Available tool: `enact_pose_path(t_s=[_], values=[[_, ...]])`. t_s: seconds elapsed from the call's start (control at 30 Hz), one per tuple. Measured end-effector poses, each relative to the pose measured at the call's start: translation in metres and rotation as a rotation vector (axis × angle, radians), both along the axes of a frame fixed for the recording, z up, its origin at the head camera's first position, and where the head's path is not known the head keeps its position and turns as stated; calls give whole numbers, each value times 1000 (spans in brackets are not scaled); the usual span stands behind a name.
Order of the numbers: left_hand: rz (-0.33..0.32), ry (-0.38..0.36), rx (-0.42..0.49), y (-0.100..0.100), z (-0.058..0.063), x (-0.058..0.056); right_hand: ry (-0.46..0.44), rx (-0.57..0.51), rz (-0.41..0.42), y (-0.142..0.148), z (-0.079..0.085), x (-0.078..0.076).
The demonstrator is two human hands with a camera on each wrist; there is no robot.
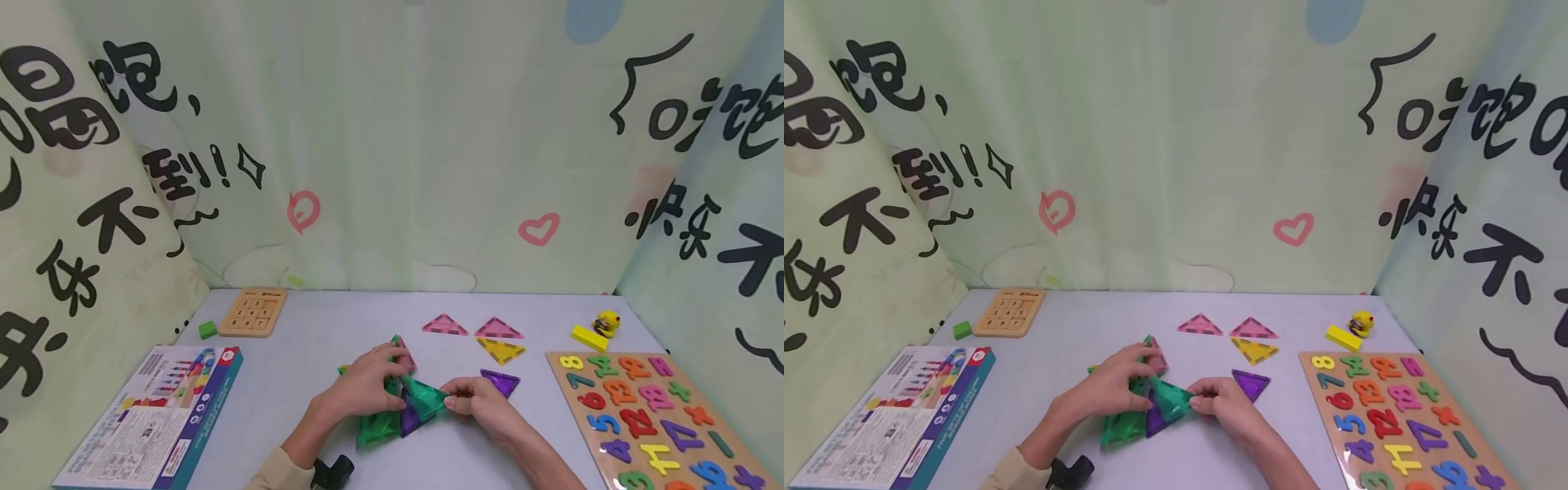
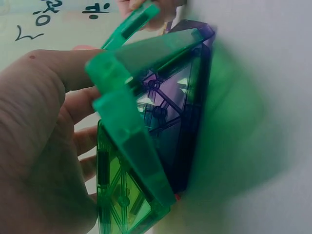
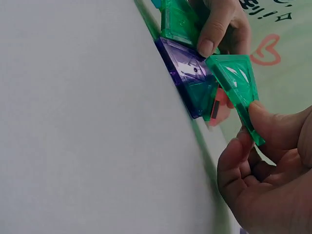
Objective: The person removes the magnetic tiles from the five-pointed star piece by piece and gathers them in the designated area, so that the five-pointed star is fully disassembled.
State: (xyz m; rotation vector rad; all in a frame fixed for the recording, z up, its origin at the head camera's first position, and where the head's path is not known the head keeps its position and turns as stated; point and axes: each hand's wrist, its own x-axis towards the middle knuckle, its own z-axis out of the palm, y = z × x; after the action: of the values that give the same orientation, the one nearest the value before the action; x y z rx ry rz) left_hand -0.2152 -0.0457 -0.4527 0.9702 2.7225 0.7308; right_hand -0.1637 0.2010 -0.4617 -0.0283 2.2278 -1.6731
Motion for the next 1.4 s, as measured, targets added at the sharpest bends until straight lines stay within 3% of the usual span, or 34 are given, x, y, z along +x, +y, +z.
enact_pose_path(t_s=[0.17,0.3,0.57,0.77,0.9,1.03,1.3,1.4], values=[[12,-2,6,1,-1,0,60,31,-167,5,13,-10],[27,-19,5,1,0,-1,142,86,-286,4,14,-26],[61,-12,-4,-4,1,0,271,317,-282,9,11,-66],[99,14,3,-6,0,0,333,509,-246,11,12,-80],[128,22,3,-8,-1,1,383,570,-245,7,13,-76],[136,15,25,-9,-2,3,419,533,-192,-3,16,-57],[108,12,122,-19,1,5,361,463,160,-49,9,-22],[94,2,127,-17,1,6,335,394,180,-53,4,-17]])
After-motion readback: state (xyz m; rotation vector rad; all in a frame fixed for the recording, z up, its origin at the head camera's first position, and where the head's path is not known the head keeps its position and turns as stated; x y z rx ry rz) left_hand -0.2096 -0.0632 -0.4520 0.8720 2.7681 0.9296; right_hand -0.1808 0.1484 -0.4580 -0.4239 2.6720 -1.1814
